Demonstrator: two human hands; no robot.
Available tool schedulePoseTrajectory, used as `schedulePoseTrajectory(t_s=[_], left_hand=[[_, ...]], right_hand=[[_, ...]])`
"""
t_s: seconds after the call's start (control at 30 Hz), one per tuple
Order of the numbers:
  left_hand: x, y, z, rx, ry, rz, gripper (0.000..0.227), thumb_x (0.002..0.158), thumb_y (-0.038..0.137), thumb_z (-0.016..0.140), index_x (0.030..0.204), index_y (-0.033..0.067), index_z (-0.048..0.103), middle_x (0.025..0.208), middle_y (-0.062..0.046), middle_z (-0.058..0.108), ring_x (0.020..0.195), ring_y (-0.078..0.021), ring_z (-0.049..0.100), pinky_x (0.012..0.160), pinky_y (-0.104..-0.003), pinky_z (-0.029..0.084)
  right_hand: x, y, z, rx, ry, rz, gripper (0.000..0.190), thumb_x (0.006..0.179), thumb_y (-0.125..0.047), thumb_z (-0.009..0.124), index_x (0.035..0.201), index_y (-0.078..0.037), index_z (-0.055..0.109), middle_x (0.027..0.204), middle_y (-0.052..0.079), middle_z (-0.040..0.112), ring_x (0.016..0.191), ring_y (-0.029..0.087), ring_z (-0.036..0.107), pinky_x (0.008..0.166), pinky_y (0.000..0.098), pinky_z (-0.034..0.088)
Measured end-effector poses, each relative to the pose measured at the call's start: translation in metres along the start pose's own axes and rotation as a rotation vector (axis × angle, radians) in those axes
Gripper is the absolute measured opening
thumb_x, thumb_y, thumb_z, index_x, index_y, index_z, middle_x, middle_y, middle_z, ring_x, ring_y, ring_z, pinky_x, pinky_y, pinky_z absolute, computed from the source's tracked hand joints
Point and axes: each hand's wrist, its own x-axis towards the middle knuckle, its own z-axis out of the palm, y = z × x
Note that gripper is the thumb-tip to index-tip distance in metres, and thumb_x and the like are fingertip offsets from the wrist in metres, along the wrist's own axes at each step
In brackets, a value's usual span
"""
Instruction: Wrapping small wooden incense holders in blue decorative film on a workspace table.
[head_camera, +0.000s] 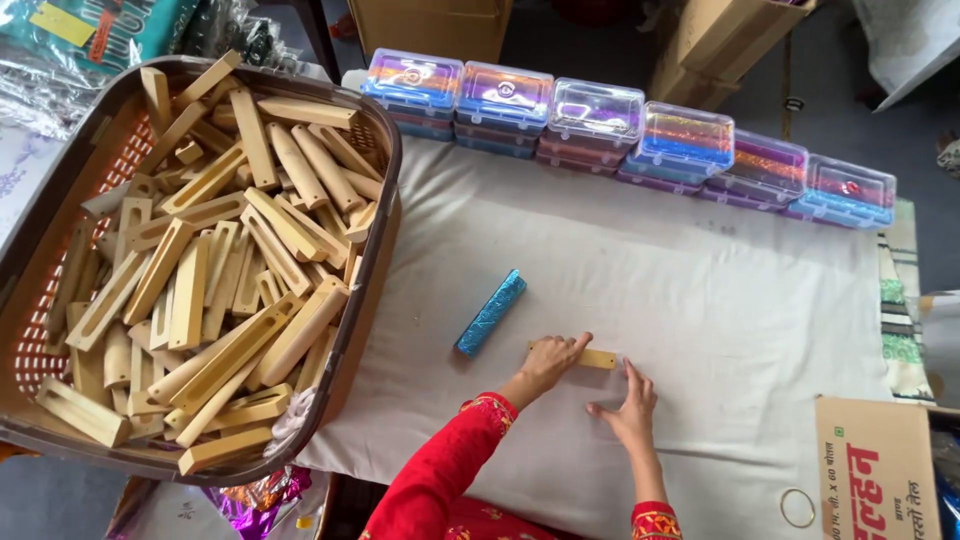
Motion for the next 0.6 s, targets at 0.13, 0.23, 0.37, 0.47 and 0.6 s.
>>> schedulePoseTrajectory(t_s=[0.13,0.23,0.37,0.47,0.6], left_hand=[[0.011,-0.003,0.048,-0.029,0.057,-0.024,0.056,0.083,0.004,0.074,0.131,0.0086,0.046,0.089,-0.009,0.073,0.083,-0.0294,0.075,0.068,-0.041,0.059],[0.015,-0.003,0.063,-0.045,0.097,-0.030,0.054,0.084,0.007,0.073,0.133,0.0071,0.048,0.093,-0.012,0.074,0.085,-0.0299,0.075,0.072,-0.042,0.059],[0.014,-0.004,0.051,0.016,0.121,-0.006,0.054,0.079,0.007,0.072,0.128,0.0098,0.049,0.092,-0.009,0.075,0.082,-0.0293,0.076,0.066,-0.040,0.059],[0.024,0.008,0.057,0.024,0.062,0.043,0.050,0.084,0.009,0.072,0.128,0.0102,0.048,0.085,-0.009,0.075,0.076,-0.0288,0.076,0.061,-0.040,0.059],[0.025,0.023,0.079,-0.011,0.093,0.066,0.043,0.089,0.012,0.071,0.126,0.0106,0.048,0.077,-0.009,0.074,0.072,-0.0296,0.075,0.056,-0.041,0.057]], right_hand=[[0.005,0.018,0.007,-0.013,0.019,-0.078,0.130,0.044,-0.039,0.099,0.155,-0.019,0.036,0.135,0.007,0.056,0.129,0.027,0.048,0.111,0.0497,0.034],[0.009,0.032,0.017,-0.012,0.051,-0.115,0.130,0.040,-0.045,0.097,0.154,-0.017,0.040,0.126,0.009,0.062,0.126,0.030,0.050,0.107,0.0505,0.039],[0.015,0.049,0.034,-0.063,0.094,-0.150,0.136,0.038,-0.053,0.094,0.156,-0.014,0.038,0.126,0.011,0.064,0.127,0.032,0.050,0.107,0.0529,0.040],[0.019,0.063,0.032,-0.122,0.102,-0.142,0.139,0.035,-0.057,0.093,0.156,-0.017,0.039,0.126,0.010,0.064,0.126,0.031,0.051,0.107,0.0528,0.041],[0.008,0.010,0.008,-0.011,0.278,-0.301,0.145,0.034,-0.058,0.090,0.157,-0.006,0.034,0.139,0.026,0.051,0.129,0.043,0.043,0.102,0.0611,0.036]])
